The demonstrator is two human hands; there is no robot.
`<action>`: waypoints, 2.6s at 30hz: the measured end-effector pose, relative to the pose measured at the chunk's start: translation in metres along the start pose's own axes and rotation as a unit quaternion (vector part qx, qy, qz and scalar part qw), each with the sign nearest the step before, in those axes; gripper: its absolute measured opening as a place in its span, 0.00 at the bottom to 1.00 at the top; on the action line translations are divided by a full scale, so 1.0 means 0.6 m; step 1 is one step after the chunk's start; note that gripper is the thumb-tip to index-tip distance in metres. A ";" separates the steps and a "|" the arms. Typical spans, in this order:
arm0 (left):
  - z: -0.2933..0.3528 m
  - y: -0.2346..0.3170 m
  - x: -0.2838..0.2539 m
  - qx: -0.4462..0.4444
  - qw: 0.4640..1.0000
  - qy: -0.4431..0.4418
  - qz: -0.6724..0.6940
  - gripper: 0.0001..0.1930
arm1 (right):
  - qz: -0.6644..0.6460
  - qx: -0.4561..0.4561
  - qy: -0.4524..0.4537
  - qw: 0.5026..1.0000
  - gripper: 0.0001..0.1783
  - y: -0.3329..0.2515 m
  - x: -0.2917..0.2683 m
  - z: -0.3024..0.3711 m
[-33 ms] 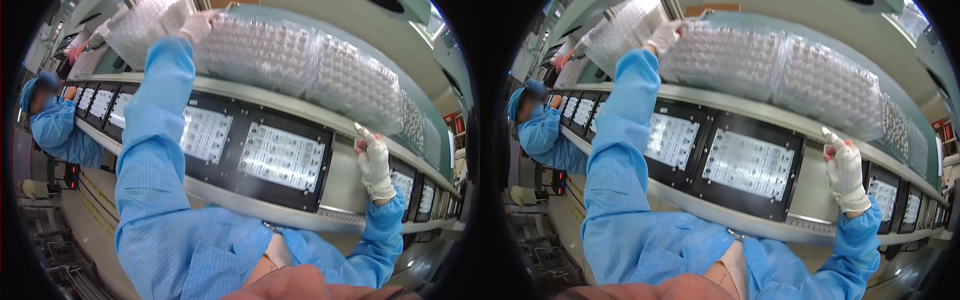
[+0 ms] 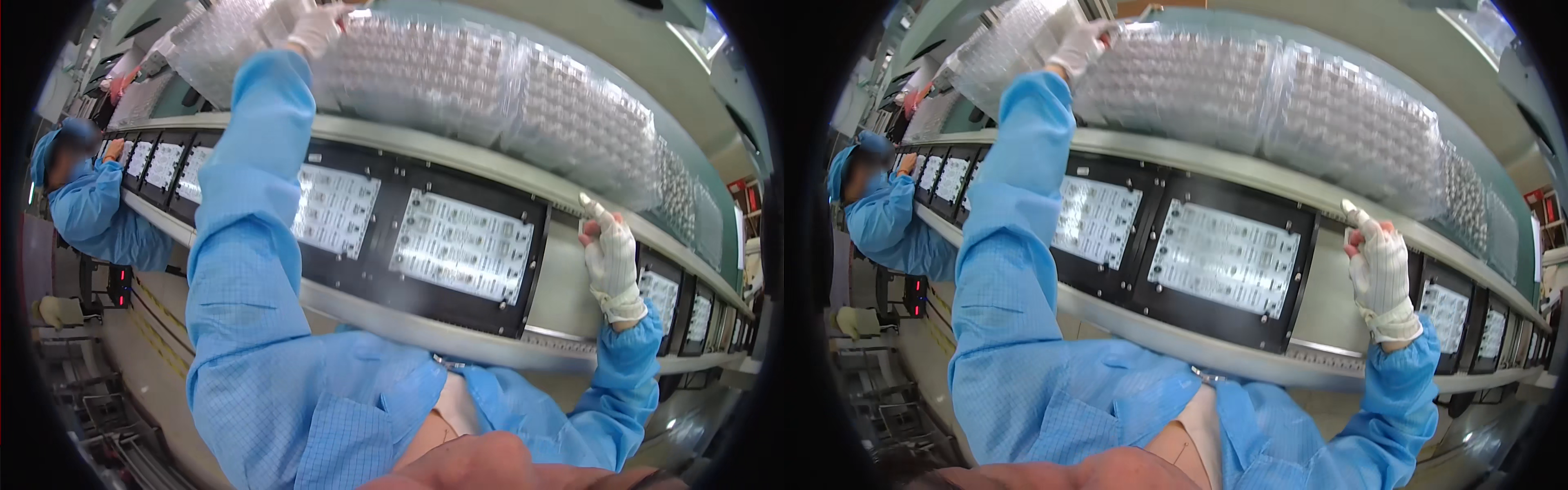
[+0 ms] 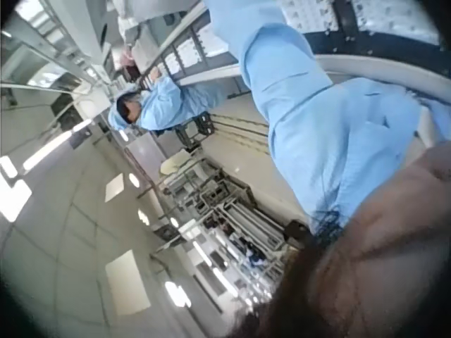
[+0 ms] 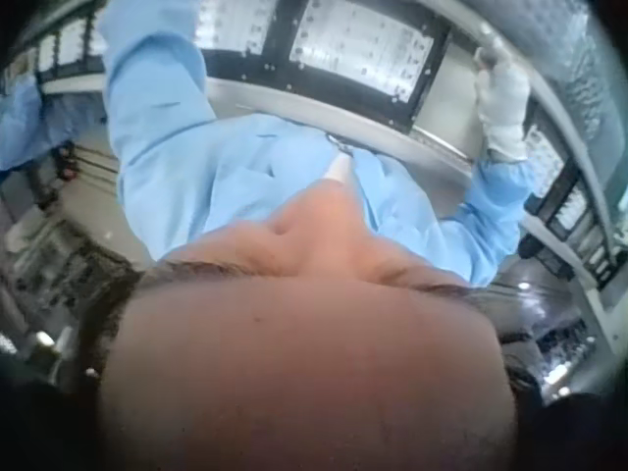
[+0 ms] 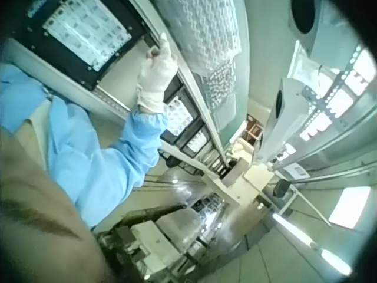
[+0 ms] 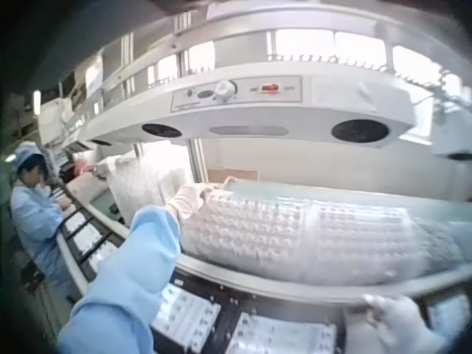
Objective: Manual assembly of electronic components onto printed circuit boards on an industrial production line.
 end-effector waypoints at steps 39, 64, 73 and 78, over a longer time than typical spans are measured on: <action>0.362 0.450 -0.184 0.070 0.911 -0.166 0.371 0.22 | -0.141 0.114 0.067 0.981 0.33 -0.071 0.091 0.032; 0.359 0.394 -0.210 0.037 0.927 -0.005 0.374 0.18 | -0.038 -0.033 -0.060 0.997 0.36 -0.153 0.124 0.052; 0.352 0.412 -0.224 0.047 0.926 -0.003 0.374 0.18 | -0.014 -0.008 -0.118 0.993 0.36 -0.143 0.091 0.041; 0.350 0.409 -0.233 0.053 0.924 -0.004 0.378 0.19 | -0.015 -0.005 -0.120 0.993 0.36 -0.145 0.092 0.034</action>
Point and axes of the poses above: each hand's wrist, its own z-axis away from the middle knuckle, its own x-axis out of the palm, y = z × x, the point moved 5 cm from there along -z, towards the middle knuckle, and after that the axes turned 14 degrees about y, right-handed, at the moved point
